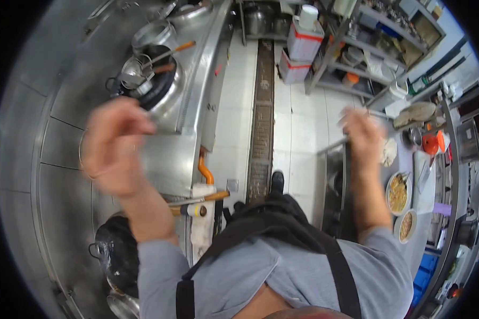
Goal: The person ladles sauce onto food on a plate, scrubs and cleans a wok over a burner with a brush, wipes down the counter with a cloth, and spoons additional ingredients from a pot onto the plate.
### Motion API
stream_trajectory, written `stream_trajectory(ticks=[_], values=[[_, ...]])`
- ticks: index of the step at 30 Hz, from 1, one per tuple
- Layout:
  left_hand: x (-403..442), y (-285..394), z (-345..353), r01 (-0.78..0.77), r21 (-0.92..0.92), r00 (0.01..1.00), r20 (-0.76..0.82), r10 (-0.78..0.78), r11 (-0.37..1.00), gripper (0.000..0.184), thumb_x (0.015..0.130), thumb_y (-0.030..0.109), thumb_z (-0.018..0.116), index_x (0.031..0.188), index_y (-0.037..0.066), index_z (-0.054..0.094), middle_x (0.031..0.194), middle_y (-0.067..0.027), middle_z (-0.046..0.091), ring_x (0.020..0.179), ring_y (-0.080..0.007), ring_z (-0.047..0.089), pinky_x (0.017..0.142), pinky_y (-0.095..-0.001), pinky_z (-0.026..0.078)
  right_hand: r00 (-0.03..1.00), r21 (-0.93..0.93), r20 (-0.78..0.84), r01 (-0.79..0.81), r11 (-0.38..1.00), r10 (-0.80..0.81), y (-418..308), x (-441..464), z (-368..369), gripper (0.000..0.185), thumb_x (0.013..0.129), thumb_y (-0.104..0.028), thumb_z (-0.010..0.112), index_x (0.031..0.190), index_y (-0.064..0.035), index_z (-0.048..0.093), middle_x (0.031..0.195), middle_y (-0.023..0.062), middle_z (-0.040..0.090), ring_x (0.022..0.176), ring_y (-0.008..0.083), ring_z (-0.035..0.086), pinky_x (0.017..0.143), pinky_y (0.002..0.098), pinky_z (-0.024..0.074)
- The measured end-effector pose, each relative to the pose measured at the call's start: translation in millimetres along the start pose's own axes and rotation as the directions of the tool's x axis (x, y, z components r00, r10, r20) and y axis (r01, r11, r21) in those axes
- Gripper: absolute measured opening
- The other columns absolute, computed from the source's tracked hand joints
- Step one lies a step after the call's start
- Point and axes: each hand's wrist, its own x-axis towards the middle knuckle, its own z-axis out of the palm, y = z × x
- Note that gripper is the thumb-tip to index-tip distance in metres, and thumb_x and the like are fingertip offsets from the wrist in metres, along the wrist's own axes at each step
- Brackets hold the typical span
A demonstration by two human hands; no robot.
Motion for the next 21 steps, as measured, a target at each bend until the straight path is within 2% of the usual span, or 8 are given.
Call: stream_trajectory(ticks=[1, 2, 3, 6, 9, 13, 16, 21], values=[[28.4, 22.9, 3.2, -0.147, 0.015, 0.989, 0.033, 0.146, 0.989, 0.023, 0.081, 0.009, 0.061, 0.098, -0.007, 0.064, 0.097, -0.0145, 0.063, 0.080, -0.0195, 0.060, 0.068, -0.0269, 0.050, 0.954, -0.007, -0.125, 0.275, 0.961, -0.274, -42.5, 19.4, -29.4, 0.020, 0.083, -0.008, 0.058, 0.096, 0.0052, 0.065, 0.088, 0.0109, 0.067, 0.080, 0.0183, 0.060, 0.075, 0.0290, 0.0472], [49.7, 41.0, 8.9, -0.303, 0.004, 0.948, 0.103, 0.301, 0.953, 0.023, 0.081, 0.009, 0.061, 0.098, -0.007, 0.064, 0.097, -0.0145, 0.062, 0.079, -0.0195, 0.059, 0.068, -0.0269, 0.049, 0.847, 0.019, -0.173, 0.513, 0.858, -0.503, -64.2, 32.9, -62.4, 0.022, 0.083, -0.006, 0.060, 0.100, 0.0054, 0.066, 0.095, 0.0121, 0.067, 0.077, 0.0217, 0.063, 0.070, 0.0286, 0.0494], [69.1, 55.9, 16.4, -0.453, -0.033, 0.872, 0.189, 0.451, 0.891, 0.023, 0.081, 0.009, 0.061, 0.099, -0.007, 0.063, 0.098, -0.0145, 0.062, 0.079, -0.0195, 0.059, 0.068, -0.0269, 0.049, 0.729, -0.006, -0.202, 0.667, 0.745, -0.654, -79.4, 42.6, -88.5, 0.022, 0.083, -0.006, 0.060, 0.100, 0.0052, 0.066, 0.094, 0.0120, 0.067, 0.076, 0.0216, 0.063, 0.069, 0.0285, 0.0493], [105.3, 75.3, 52.8, -0.649, -0.168, 0.641, 0.403, 0.653, 0.742, 0.024, 0.082, 0.009, 0.060, 0.100, -0.007, 0.063, 0.098, -0.0144, 0.062, 0.079, -0.0196, 0.058, 0.068, -0.0270, 0.048, 0.434, -0.073, -0.162, 0.890, 0.449, -0.886, -107.7, 59.9, -134.1, 0.022, 0.082, -0.006, 0.060, 0.100, 0.0046, 0.066, 0.093, 0.0115, 0.066, 0.076, 0.0213, 0.063, 0.069, 0.0285, 0.0491], [128.2, 76.8, 87.4, -0.687, -0.225, 0.520, 0.513, 0.684, 0.691, 0.024, 0.083, 0.008, 0.060, 0.101, -0.007, 0.062, 0.098, -0.0144, 0.061, 0.079, -0.0197, 0.057, 0.068, -0.0270, 0.048, 0.310, -0.080, -0.112, 0.944, 0.319, -0.944, -104.4, 86.2, -149.6, 0.022, 0.082, -0.006, 0.061, 0.101, 0.0041, 0.065, 0.091, 0.0111, 0.066, 0.075, 0.0210, 0.062, 0.068, 0.0284, 0.0488], [152.7, 61.6, 120.7, -0.680, -0.186, 0.506, 0.581, 0.638, 0.709, 0.024, 0.084, 0.008, 0.059, 0.103, -0.007, 0.061, 0.098, -0.0143, 0.061, 0.079, -0.0198, 0.056, 0.068, -0.0271, 0.047, 0.346, -0.097, -0.118, 0.929, 0.358, -0.931, -75.0, 135.6, -157.2, 0.022, 0.082, -0.006, 0.062, 0.101, 0.0034, 0.065, 0.089, 0.0105, 0.065, 0.074, 0.0206, 0.062, 0.067, 0.0282, 0.0485], [171.4, 50.4, 135.9, -0.692, -0.126, 0.508, 0.616, 0.603, 0.711, 0.025, 0.084, 0.008, 0.059, 0.104, -0.007, 0.060, 0.098, -0.0143, 0.060, 0.079, -0.0198, 0.055, 0.068, -0.0271, 0.046, 0.460, -0.149, -0.178, 0.861, 0.486, -0.870, -47.8, 174.8, -159.8, 0.022, 0.081, -0.006, 0.062, 0.102, 0.0028, 0.065, 0.087, 0.0101, 0.065, 0.073, 0.0202, 0.061, 0.066, 0.0282, 0.0482], [195.2, 7.9, 150.4, -0.660, 0.039, 0.595, 0.637, 0.490, 0.750, 0.025, 0.085, 0.008, 0.058, 0.106, -0.007, 0.059, 0.099, -0.0142, 0.059, 0.079, -0.0199, 0.054, 0.069, -0.0272, 0.045, 0.661, -0.138, -0.263, 0.695, 0.706, -0.702, 2.0, 238.7, -143.1, 0.023, 0.081, -0.006, 0.063, 0.102, 0.0019, 0.065, 0.085, 0.0093, 0.064, 0.071, 0.0197, 0.061, 0.065, 0.0280, 0.0478]])
